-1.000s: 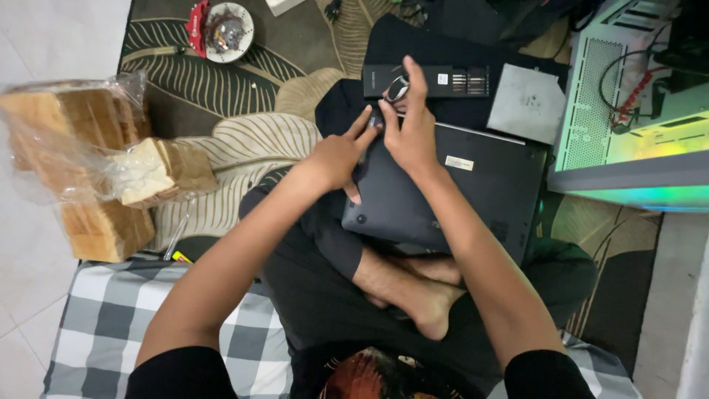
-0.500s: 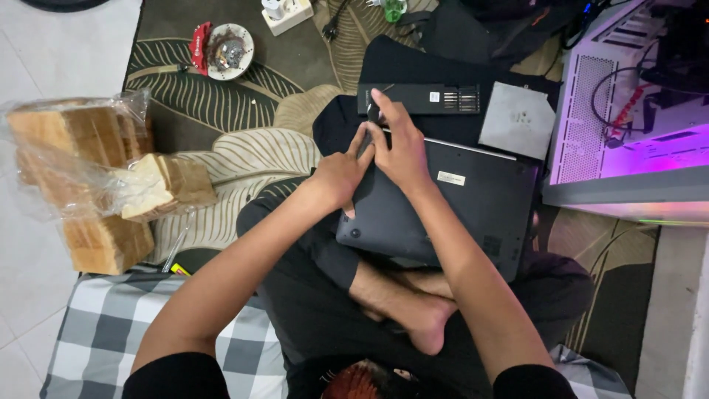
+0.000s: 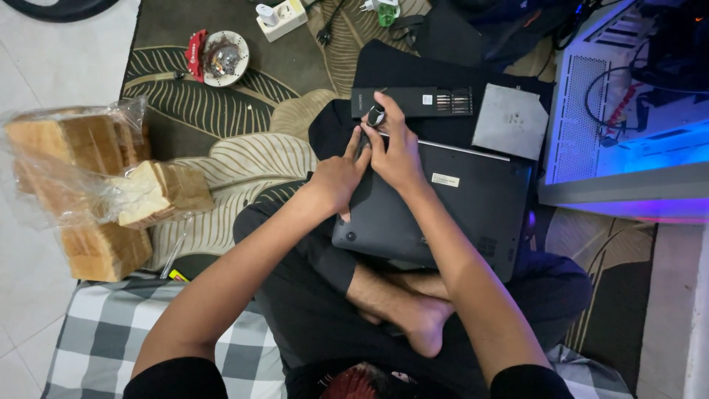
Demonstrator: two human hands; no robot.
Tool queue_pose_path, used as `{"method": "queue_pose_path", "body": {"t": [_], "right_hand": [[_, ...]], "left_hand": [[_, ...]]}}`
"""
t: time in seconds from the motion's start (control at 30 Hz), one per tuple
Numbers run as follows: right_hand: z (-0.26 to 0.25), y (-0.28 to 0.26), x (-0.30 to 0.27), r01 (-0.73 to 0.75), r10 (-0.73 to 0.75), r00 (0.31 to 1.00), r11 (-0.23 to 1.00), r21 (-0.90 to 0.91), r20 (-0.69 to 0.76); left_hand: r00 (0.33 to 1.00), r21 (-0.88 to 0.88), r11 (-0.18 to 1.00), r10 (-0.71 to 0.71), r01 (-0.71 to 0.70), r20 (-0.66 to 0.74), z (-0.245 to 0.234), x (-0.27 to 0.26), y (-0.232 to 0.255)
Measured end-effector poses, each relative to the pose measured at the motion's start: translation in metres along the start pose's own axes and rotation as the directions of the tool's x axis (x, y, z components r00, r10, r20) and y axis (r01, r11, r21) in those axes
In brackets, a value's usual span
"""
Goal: The person removes the back cover of a laptop and proceeds to unscrew and detach internal components, including the battery, fan, and motherboard. They place the removed parts on the floor beside them.
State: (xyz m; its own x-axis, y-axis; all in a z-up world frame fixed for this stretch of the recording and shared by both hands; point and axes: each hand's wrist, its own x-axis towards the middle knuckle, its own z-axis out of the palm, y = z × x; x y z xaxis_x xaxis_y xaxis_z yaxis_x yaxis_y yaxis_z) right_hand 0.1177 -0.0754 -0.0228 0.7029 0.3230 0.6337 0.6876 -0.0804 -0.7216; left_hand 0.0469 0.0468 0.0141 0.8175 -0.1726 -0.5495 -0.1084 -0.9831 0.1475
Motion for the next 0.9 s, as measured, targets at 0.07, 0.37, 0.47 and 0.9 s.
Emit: {"method": "queue_pose_path", "body": {"t": [0.07, 0.37, 0.47, 0.9], "right_hand": [[0.001, -0.002, 0.005, 0.019, -0.021, 0.999, 0.996, -0.09, -0.027], [-0.008, -0.011, 0.004, -0.062, 0.063, 0.998, 0.997, -0.039, 0.025], [-0.011, -0.011, -0.004, -0.068, 0.067, 0.995, 0.998, -0.013, -0.078], [-0.053, -0.015, -0.023, -0.134, 0.134, 0.991, 0.988, -0.076, 0.002]], "left_hand": [[1.0, -0.002, 1.0, 0.001, -0.001, 0.01, 0.001, 0.001, 0.0], [0.991, 0.04, 0.999, -0.039, 0.034, 0.128, -0.018, 0.0, 0.008], [0.971, 0.111, 0.992, -0.086, 0.063, 0.223, -0.02, 0.003, 0.009], [0.986, 0.141, 0.989, -0.061, 0.039, 0.156, -0.019, 0.0, 0.005]]}}
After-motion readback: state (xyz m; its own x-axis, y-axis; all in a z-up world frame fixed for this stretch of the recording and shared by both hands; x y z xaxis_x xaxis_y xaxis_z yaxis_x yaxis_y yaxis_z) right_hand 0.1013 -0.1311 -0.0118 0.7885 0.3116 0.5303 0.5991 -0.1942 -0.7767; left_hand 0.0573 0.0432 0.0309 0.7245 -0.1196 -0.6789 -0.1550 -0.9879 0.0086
